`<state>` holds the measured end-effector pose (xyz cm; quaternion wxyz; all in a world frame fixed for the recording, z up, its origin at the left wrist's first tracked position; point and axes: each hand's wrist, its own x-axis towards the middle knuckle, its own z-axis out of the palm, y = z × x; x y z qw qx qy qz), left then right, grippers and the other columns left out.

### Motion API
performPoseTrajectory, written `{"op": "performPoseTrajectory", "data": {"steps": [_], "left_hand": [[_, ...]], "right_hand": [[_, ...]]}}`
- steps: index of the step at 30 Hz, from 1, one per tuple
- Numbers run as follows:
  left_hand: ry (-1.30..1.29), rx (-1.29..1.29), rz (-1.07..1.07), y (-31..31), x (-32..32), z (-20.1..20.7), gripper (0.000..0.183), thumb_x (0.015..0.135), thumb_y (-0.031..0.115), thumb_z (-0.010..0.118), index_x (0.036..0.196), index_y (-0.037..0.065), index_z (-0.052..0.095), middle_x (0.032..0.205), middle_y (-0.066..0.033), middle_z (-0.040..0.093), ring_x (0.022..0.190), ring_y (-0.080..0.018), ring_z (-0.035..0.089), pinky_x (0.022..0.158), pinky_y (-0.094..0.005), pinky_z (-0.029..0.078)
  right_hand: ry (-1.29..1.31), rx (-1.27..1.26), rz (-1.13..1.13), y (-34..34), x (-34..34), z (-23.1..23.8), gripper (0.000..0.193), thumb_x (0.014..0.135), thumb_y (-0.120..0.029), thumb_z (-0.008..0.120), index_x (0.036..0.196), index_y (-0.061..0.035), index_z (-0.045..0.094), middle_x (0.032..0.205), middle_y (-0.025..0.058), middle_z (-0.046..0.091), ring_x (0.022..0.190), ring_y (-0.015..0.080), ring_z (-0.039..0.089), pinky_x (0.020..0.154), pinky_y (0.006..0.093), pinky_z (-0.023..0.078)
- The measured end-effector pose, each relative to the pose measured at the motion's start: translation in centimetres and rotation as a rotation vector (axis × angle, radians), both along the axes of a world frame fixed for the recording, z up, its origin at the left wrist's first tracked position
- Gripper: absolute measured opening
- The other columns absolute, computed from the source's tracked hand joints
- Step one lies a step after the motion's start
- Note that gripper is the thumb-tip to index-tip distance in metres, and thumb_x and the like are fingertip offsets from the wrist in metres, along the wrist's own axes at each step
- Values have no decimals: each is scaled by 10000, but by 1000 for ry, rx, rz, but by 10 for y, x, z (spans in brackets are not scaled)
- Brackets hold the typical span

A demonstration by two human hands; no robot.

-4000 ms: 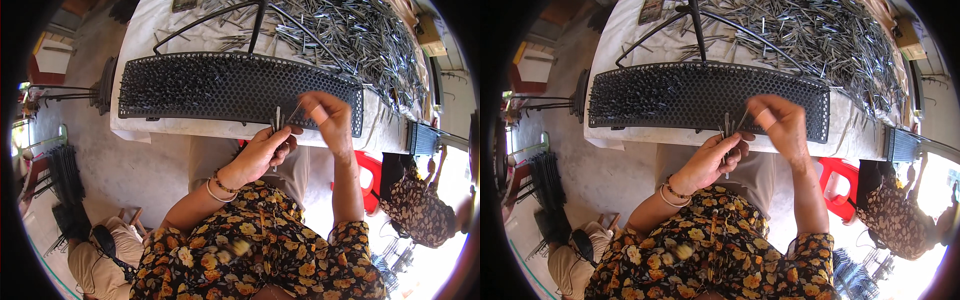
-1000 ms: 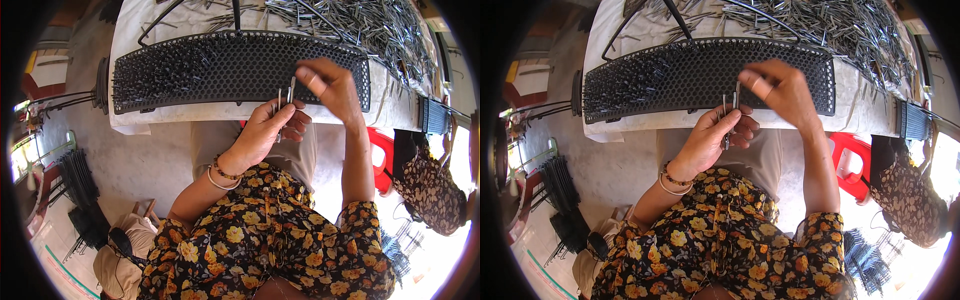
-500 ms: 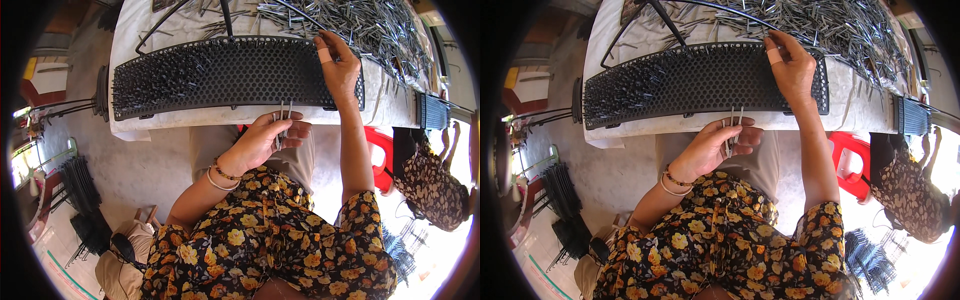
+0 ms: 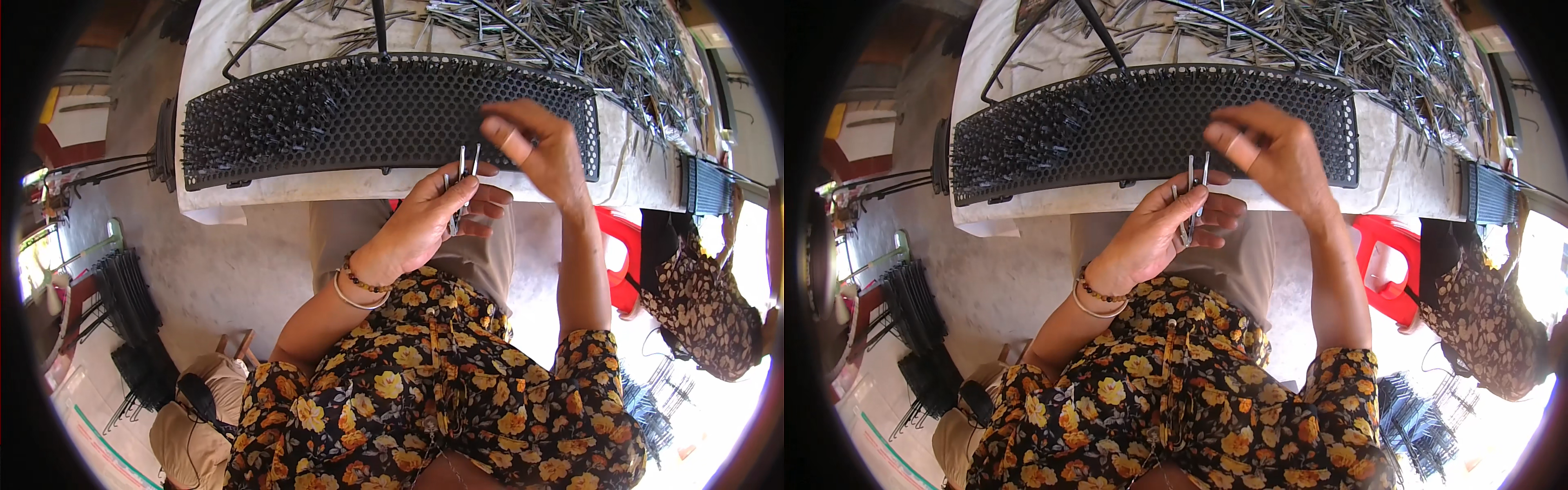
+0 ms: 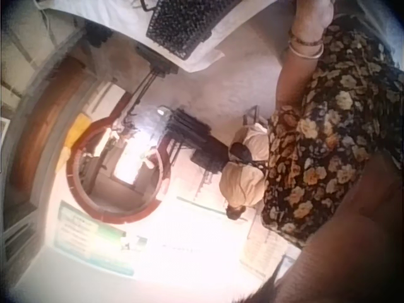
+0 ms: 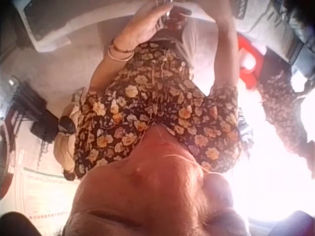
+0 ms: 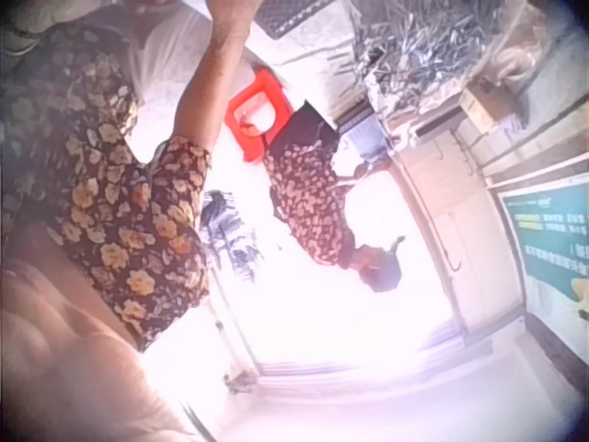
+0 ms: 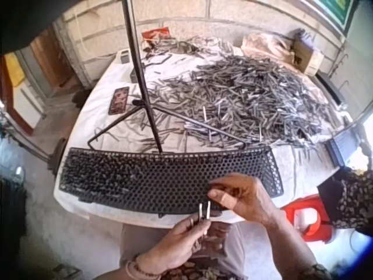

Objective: Inserting small metal pins into a perforated black plate.

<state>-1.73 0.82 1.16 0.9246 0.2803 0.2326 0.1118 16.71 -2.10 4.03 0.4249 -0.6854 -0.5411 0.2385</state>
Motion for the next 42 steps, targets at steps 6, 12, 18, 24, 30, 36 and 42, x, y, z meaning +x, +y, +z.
{"op": "performPoseTrajectory", "data": {"steps": [6, 12, 18, 24, 30, 36, 42], "left_hand": [[28, -28, -9, 0, 4, -1, 288, 992, 242, 397, 1182, 54, 505, 1095, -116, 621, 929, -158, 602, 735, -290, 500], [-5, -126, -31, -6, 14, -9, 295, 982, 201, 412, 1175, -5, 497, 1122, -159, 605, 943, -176, 599, 782, -285, 496], [2, -146, -32, -7, 8, -16, 288, 979, 189, 412, 1159, -18, 498, 1135, -162, 587, 1016, -211, 588, 831, -351, 502], [33, -170, -60, -2, 5, -9, 274, 979, 233, 430, 1169, 53, 510, 1049, -88, 607, 958, -177, 594, 768, -325, 502], [-6, -44, 23, 0, 7, -5, 260, 973, 238, 459, 1163, 72, 523, 1000, -43, 613, 812, -91, 545, 660, -226, 438], [29, -127, -21, -4, 5, -9, 292, 952, 168, 482, 1188, 2, 521, 1009, -64, 604, 796, -77, 506, 679, -207, 429], [67, -176, -8, -8, 11, -17, 309, 931, 89, 461, 1195, -65, 504, 1054, -108, 600, 939, -140, 560, 801, -265, 462]], "right_hand": [[365, -78, -117, -12, 4, -1, 185, 844, -137, 669, 967, 1, 680, 822, 26, 667, 736, 63, 571, 644, 204, 456], [-60, 361, -414, 20, 34, -16, 149, 845, -119, 665, 935, -1, 681, 768, 17, 642, 659, 54, 534, 594, 197, 430], [-296, 356, -292, 31, 39, -34, 112, 809, -92, 674, 900, -28, 684, 807, 67, 646, 650, 163, 601, 598, 259, 473], [-447, 315, -238, 25, 26, -24, 168, 799, -151, 687, 922, -37, 691, 859, 86, 633, 720, 215, 618, 636, 307, 490], [250, -162, 212, -7, -8, 2, 184, 829, -141, 675, 947, 0, 679, 874, 74, 661, 769, 119, 598, 676, 258, 478], [184, 102, -339, 0, 17, -1, 166, 845, -116, 660, 967, -5, 683, 861, 50, 682, 760, 81, 595, 691, 233, 475], [-183, 373, -387, 26, 46, -29, 125, 816, -107, 676, 910, -26, 686, 784, 64, 659, 680, 159, 607, 626, 270, 463]]}}
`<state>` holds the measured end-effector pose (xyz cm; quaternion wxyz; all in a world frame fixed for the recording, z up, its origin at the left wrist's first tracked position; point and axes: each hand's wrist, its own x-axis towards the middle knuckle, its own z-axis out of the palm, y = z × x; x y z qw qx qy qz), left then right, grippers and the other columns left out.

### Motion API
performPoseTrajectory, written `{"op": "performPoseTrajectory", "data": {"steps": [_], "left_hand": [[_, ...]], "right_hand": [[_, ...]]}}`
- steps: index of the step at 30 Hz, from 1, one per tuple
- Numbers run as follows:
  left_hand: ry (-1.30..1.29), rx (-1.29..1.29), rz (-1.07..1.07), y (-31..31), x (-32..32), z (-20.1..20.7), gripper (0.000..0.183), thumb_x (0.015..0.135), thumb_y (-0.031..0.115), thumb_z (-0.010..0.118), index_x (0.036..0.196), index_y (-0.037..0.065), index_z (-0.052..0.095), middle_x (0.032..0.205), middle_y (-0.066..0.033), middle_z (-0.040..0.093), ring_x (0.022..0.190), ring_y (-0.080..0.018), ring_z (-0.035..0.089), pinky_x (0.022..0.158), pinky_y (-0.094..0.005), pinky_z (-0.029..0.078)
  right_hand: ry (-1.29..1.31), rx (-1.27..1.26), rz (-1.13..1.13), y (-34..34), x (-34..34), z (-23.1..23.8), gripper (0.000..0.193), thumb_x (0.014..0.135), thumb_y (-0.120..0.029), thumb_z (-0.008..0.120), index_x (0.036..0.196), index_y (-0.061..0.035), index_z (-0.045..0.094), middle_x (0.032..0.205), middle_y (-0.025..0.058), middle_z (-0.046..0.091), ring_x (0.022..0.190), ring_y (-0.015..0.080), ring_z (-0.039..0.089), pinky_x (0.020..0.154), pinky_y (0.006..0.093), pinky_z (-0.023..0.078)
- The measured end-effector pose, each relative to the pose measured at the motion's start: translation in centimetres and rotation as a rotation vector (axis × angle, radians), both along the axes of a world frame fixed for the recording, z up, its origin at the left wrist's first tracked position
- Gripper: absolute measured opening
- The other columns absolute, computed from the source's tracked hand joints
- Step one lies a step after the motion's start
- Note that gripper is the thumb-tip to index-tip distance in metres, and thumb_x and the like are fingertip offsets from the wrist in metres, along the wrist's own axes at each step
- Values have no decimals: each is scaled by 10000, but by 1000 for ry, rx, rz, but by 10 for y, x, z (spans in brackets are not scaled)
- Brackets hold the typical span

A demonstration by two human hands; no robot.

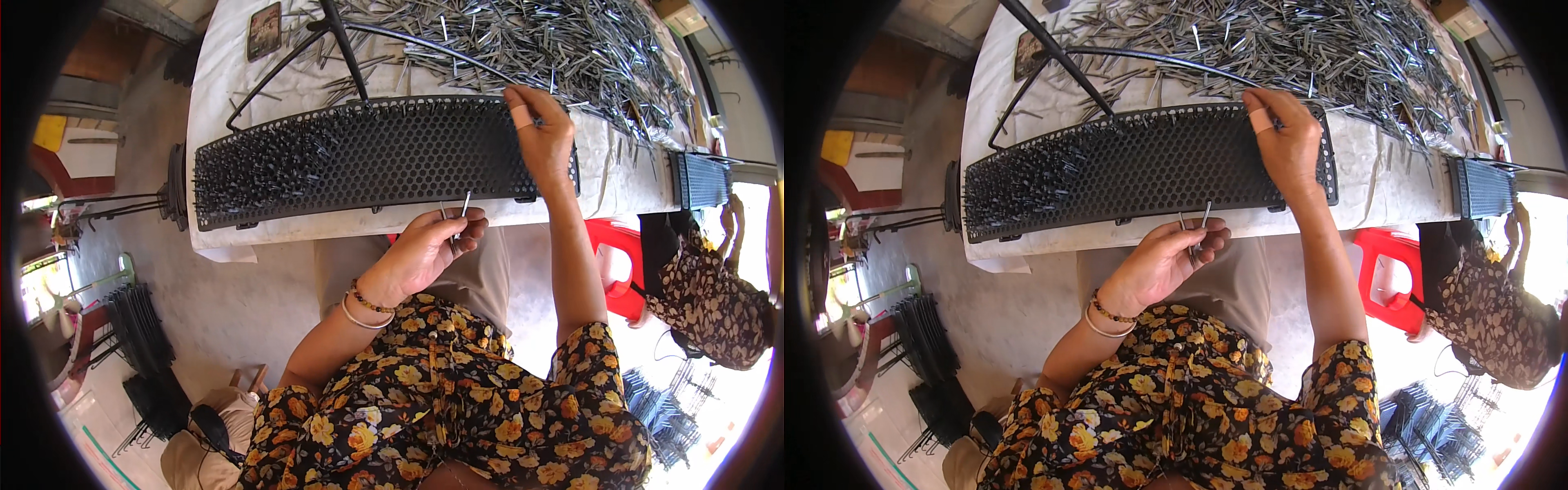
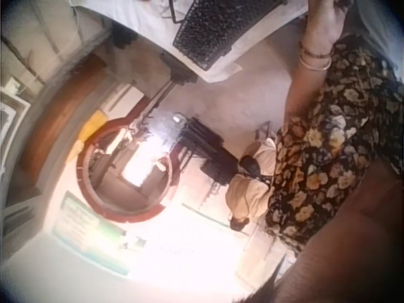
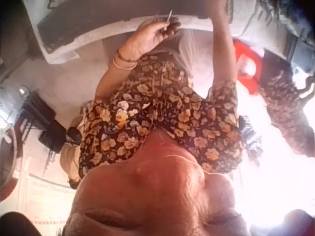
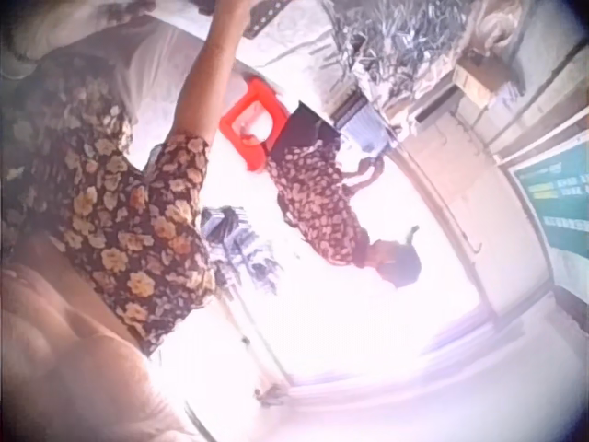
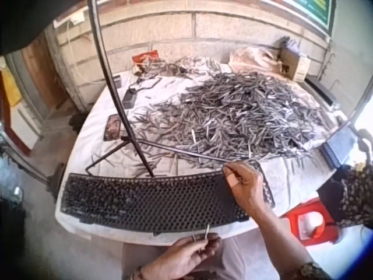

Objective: Inserting small metal pins into a perforated black plate.

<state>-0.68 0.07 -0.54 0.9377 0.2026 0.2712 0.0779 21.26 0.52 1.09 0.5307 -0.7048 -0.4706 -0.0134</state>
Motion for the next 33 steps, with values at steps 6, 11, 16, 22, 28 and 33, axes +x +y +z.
{"op": "performPoseTrajectory", "data": {"steps": [6, 11, 16, 22, 28, 33], "left_hand": [[-59, -156, -9, 5, -3, 7, 255, 955, 150, 448, 1131, -14, 533, 1059, -115, 601, 998, -197, 582, 839, -342, 496], [-156, 48, 68, 5, 1, 10, 249, 968, 185, 440, 1111, 1, 529, 1017, -97, 608, 940, -206, 605, 838, -367, 509], [-152, 150, 6, 6, 0, 13, 261, 987, 202, 400, 1113, -1, 506, 1022, -93, 582, 943, -192, 586, 825, -350, 513], [-176, 130, -232, 13, -2, 16, 298, 998, 235, 371, 1133, 4, 502, 1058, -95, 569, 991, -208, 574, 827, -394, 517], [-229, 160, -252, 9, -1, 12, 320, 992, 263, 388, 1159, 8, 488, 1072, -88, 563, 1005, -202, 569, 834, -383, 511], [0, 321, -180, 1, -3, 29, 282, 980, 196, 429, 1196, 22, 484, 1085, -88, 562, 1032, -180, 549, 843, -329, 497]], "right_hand": [[-523, -53, 6, 1, -6, -2, 118, 784, -126, 685, 868, -44, 693, 871, 85, 618, 745, 261, 599, 637, 340, 468], [-82, -182, 224, -20, -28, 16, 150, 807, -132, 671, 903, -19, 686, 813, 95, 614, 715, 246, 598, 628, 326, 472], [377, -525, 627, -44, -52, 32, 207, 882, -166, 608, 951, 19, 673, 796, 67, 617, 719, 131, 570, 639, 256, 453], [606, -539, 785, -44, -44, 31, 223, 874, -181, 622, 959, 18, 675, 807, 58, 621, 736, 121, 570, 645, 251, 452], [556, -598, 775, -49, -42, 39, 202, 861, -163, 639, 943, 18, 674, 840, 48, 632, 755, 112, 567, 659, 248, 450], [381, -324, 321, -45, -16, 40, 175, 842, -129, 654, 948, 10, 664, 843, 68, 657, 723, 106, 580, 666, 240, 464]]}}
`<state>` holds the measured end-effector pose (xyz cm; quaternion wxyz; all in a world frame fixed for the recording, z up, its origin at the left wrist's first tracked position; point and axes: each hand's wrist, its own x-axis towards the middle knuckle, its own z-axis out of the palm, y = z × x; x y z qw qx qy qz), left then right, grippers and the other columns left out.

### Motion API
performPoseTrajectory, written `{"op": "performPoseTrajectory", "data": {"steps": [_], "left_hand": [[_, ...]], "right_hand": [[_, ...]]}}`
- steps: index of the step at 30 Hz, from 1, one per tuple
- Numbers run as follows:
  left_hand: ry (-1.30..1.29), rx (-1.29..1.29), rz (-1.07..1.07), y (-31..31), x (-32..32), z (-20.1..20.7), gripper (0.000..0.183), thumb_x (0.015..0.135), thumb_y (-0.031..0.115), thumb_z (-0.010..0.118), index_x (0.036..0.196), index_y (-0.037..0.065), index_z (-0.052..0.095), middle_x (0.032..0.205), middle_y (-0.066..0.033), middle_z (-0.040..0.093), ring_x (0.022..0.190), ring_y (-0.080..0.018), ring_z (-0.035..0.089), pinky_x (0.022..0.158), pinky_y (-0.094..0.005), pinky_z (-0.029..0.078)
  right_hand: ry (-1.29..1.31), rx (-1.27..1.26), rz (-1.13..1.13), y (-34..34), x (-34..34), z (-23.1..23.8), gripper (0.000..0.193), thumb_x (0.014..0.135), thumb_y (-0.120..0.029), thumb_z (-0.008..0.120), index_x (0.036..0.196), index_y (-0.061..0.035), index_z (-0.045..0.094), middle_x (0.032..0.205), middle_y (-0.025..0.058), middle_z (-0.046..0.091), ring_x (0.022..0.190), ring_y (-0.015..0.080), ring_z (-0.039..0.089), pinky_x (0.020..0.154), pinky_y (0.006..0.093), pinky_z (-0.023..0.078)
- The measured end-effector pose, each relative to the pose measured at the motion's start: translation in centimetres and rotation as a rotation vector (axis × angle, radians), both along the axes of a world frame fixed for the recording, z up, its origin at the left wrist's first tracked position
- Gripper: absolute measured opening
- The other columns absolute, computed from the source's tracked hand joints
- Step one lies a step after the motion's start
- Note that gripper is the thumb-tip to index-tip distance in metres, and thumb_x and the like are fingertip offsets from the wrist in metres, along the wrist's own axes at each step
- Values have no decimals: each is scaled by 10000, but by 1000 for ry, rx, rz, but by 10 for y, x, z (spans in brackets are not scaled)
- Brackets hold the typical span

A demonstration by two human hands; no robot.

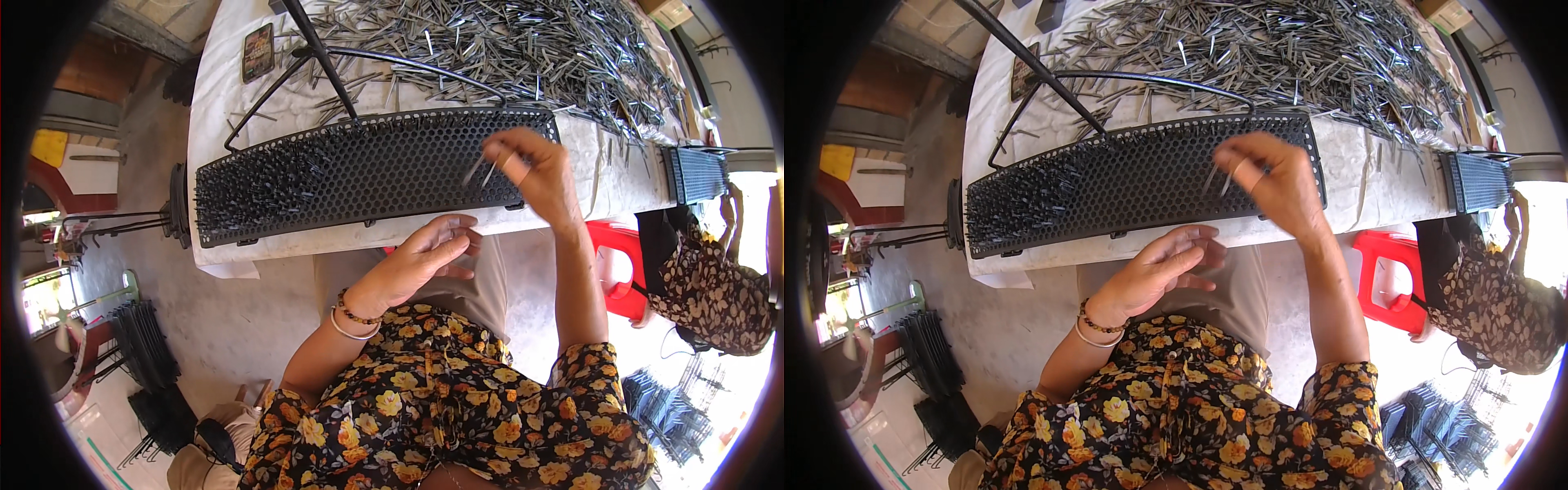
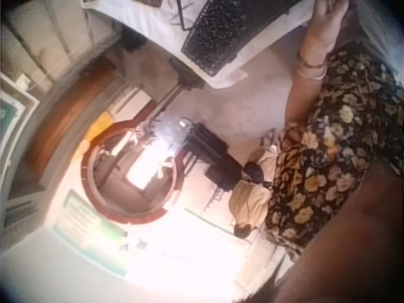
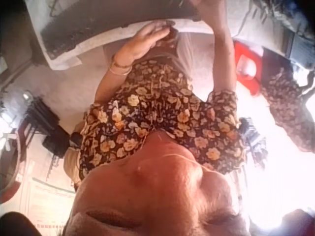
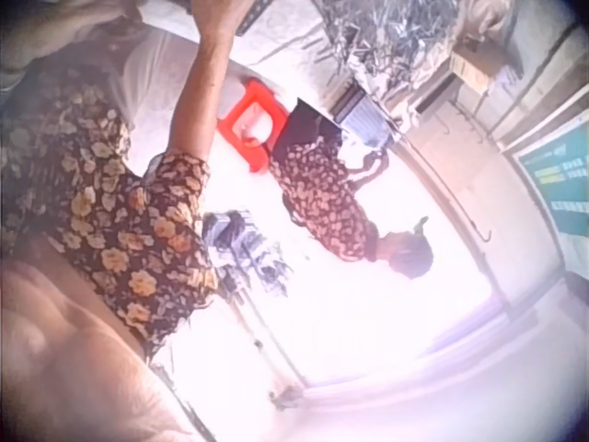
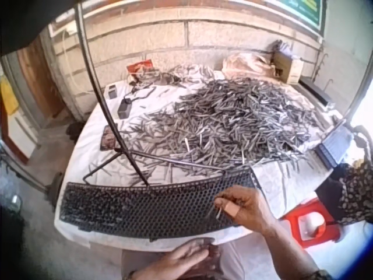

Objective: Inserting small metal pins into a perforated black plate.

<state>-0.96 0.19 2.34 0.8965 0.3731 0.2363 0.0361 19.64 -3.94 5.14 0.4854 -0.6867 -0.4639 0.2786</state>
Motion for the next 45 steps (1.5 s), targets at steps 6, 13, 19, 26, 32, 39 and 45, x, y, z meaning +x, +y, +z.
{"op": "performPoseTrajectory", "data": {"steps": [6, 13, 19, 26, 32, 39, 45], "left_hand": [[7, 53, -64, 1, -28, -7, 284, 977, 178, 426, 1211, 25, 479, 1079, -80, 564, 1004, -164, 555, 830, -307, 490], [153, 114, 218, -4, -74, -10, 245, 963, 154, 455, 1166, 29, 508, 1043, -77, 582, 940, -148, 569, 809, -288, 481], [392, 568, 343, -21, -116, -49, 185, 927, 117, 513, 1089, 35, 555, 1030, -64, 583, 907, -140, 561, 770, -273, 471], [630, 1458, 258, -22, -138, -55, 266, 785, 77, 639, 1040, 40, 574, 1018, -123, 539, 966, -287, 531, 829, -361, 433], [714, 1494, 221, -26, -152, -52, 273, 772, 85, 659, 1027, 43, 573, 1071, -152, 508, 1001, -334, 503, 873, -403, 405], [763, 1528, 107, -32, -166, -59, 284, 753, 110, 688, 1006, 43, 578, 1043, -153, 500, 982, -335, 502, 858, -403, 411], [782, 1569, 110, -39, -170, -65, 252, 737, 117, 702, 938, 39, 572, 1011, -157, 497, 953, -337, 502, 846, -404, 411]], "right_hand": [[-144, 145, -188, 27, 34, -20, 152, 856, -112, 630, 935, 16, 652, 811, 53, 627, 683, 102, 536, 635, 240, 443], [-226, 236, -202, 38, 37, -31, 144, 854, -102, 625, 934, 15, 646, 788, 65, 602, 661, 121, 527, 625, 243, 438], [-328, 243, -155, 37, 33, -32, 133, 849, -90, 625, 931, 11, 649, 832, 82, 621, 707, 151, 570, 655, 250, 453], [-452, 331, -170, 36, 30, -39, 119, 847, -65, 620, 934, 11, 650, 876, 93, 635, 754, 174, 603, 686, 258, 470], [-472, 347, -158, 38, 26, -48, 127, 817, -91, 658, 911, -6, 661, 855, 94, 634, 672, 204, 596, 615, 288, 474], [-457, 225, -196, 37, 20, -41, 138, 812, -98, 671, 907, 2, 678, 861, 76, 627, 652, 146, 573, 594, 250, 455], [-529, 306, -194, 34, 18, -48, 168, 784, -96, 696, 926, -8, 684, 871, 67, 622, 599, 130, 534, 559, 249, 440]]}}
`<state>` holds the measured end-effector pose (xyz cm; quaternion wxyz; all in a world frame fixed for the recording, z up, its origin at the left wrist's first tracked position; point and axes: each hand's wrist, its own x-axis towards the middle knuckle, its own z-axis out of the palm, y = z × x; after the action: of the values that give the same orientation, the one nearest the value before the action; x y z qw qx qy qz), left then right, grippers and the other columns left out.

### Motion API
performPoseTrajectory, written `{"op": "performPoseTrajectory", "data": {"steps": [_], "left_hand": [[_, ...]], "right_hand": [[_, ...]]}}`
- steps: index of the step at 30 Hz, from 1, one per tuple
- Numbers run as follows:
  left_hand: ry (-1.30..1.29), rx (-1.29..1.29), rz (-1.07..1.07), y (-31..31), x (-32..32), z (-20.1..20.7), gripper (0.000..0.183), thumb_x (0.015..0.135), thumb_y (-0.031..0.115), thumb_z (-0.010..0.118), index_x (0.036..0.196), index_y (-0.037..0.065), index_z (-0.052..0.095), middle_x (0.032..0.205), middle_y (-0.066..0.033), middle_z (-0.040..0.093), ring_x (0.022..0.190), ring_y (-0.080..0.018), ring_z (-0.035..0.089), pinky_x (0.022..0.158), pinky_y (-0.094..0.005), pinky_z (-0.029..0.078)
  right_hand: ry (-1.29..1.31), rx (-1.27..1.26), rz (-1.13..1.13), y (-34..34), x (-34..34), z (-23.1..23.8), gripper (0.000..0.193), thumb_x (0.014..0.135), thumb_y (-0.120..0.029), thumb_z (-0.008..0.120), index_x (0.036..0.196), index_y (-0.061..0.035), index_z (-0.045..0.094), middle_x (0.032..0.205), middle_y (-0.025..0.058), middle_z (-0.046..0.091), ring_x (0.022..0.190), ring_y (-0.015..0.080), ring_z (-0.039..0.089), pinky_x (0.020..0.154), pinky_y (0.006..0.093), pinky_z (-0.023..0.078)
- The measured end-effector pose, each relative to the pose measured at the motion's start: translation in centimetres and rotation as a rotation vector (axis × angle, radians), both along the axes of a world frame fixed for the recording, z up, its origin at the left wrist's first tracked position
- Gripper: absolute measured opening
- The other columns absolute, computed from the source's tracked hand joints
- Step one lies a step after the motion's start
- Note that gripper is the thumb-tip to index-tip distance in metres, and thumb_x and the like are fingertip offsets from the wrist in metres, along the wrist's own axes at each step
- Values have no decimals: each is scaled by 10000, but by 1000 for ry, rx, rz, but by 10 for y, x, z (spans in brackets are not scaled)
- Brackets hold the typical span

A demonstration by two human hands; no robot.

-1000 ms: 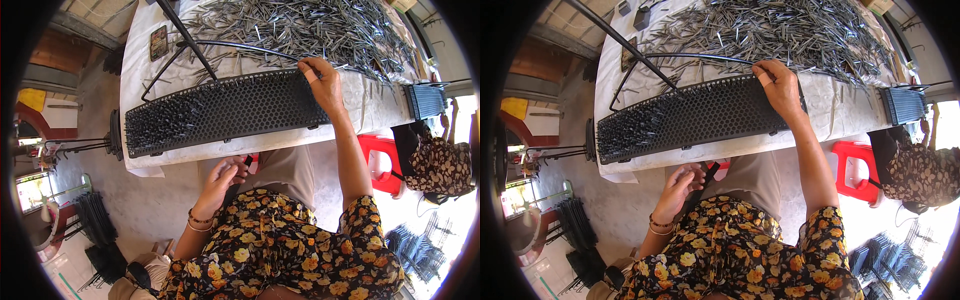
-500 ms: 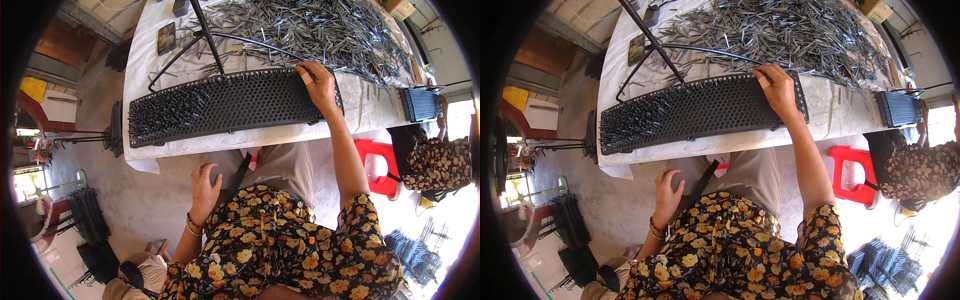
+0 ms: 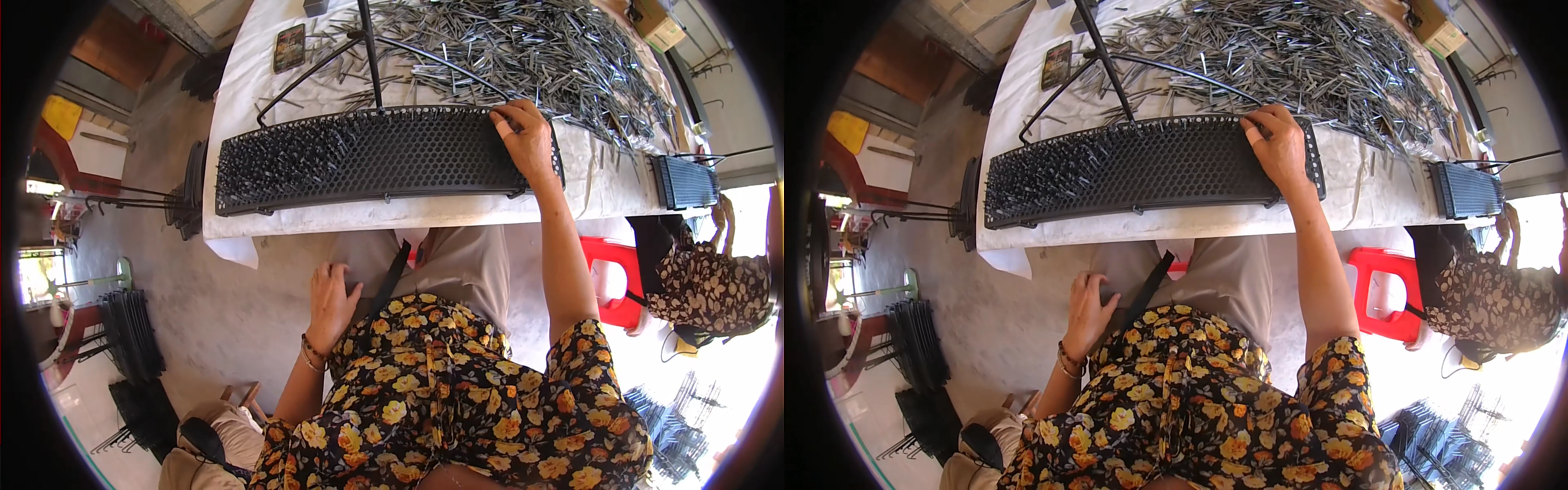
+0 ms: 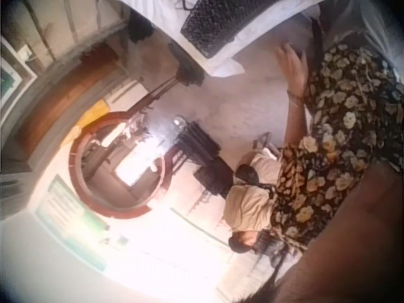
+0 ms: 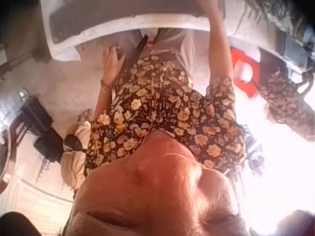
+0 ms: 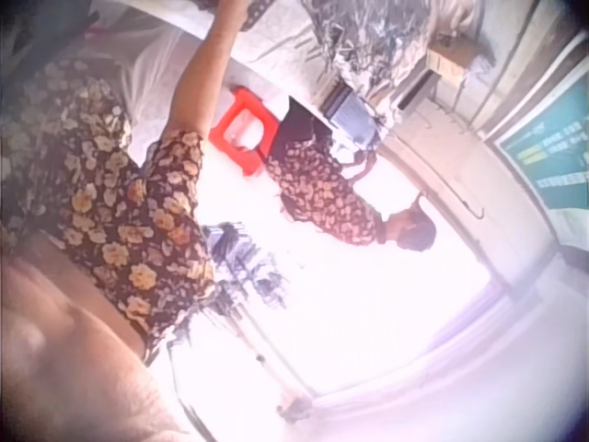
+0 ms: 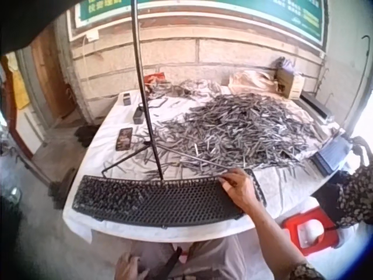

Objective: Inserting small metal pins into a perforated black plate.

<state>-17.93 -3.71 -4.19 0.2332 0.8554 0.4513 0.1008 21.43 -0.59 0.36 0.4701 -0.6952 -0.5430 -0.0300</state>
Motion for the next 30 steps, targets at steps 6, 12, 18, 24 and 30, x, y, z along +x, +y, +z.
{"op": "performPoseTrajectory", "data": {"steps": [6, 12, 18, 24, 30], "left_hand": [[-43, -14, 42, 5, -10, -15, 223, 740, 106, 701, 902, 32, 566, 962, -146, 497, 923, -334, 498, 822, -407, 415], [-73, 55, -30, 12, -2, -18, 135, 777, 60, 652, 848, 8, 550, 934, -150, 499, 886, -333, 509, 790, -396, 426], [-258, -16, -171, 23, 4, -28, 107, 818, 25, 585, 895, 2, 514, 937, -148, 516, 877, -332, 512, 772, -404, 419], [-190, -41, -103, 20, 0, -18, 95, 869, 60, 530, 922, 5, 474, 880, -160, 537, 838, -349, 516, 743, -408, 410], [-160, -49, -160, 15, -7, -16, 95, 875, 71, 528, 908, 7, 466, 849, -157, 542, 824, -349, 519, 739, -412, 414]], "right_hand": [[127, 39, -98, -21, -4, 9, 163, 804, -96, 679, 948, -18, 681, 846, 56, 614, 557, 96, 475, 526, 235, 393], [412, -173, -34, -107, -42, 5, 145, 830, -92, 651, 943, -5, 673, 812, 32, 617, 605, 71, 488, 578, 215, 401], [555, -351, -118, -198, -80, -45, 162, 825, -101, 659, 960, -14, 677, 840, 44, 627, 613, 78, 515, 579, 225, 423], [235, -365, -353, -224, -112, -60, 352, 779, -277, 698, 1015, -22, 636, 845, 108, 623, 789, 253, 597, 650, 361, 475], [153, -513, -306, -225, -109, -70, 326, 783, -320, 686, 763, -15, 571, 757, 124, 595, 732, 303, 570, 645, 407, 423]]}}
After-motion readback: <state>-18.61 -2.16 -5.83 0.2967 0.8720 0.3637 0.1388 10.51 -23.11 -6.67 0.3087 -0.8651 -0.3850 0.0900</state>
